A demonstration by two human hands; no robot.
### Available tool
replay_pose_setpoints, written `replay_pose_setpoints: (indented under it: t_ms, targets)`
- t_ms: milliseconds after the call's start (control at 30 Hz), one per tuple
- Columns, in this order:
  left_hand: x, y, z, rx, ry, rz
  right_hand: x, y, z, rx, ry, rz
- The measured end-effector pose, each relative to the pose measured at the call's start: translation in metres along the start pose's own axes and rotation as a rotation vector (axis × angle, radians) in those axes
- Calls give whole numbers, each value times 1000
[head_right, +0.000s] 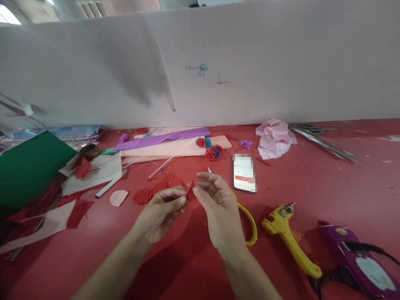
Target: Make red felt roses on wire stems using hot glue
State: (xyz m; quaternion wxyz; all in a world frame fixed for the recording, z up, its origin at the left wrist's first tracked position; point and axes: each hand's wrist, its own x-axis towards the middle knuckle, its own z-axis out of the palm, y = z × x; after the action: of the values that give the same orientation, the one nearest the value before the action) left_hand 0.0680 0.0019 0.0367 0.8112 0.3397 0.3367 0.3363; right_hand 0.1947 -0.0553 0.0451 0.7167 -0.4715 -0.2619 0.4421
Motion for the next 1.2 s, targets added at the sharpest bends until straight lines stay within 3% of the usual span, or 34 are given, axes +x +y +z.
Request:
replay_pose_setpoints:
  t_ms: [467, 800, 1200]
  targets:
    - [-2, 2, 3, -38, 53, -6, -3, 2, 2, -10, -38, 41]
    - [-3, 1, 3, 74, 14, 96, -3, 2, -1, -92, 21, -33]
    - [-1, 2, 4, -12, 73, 46, -5, 4, 0, -62, -36, -42]
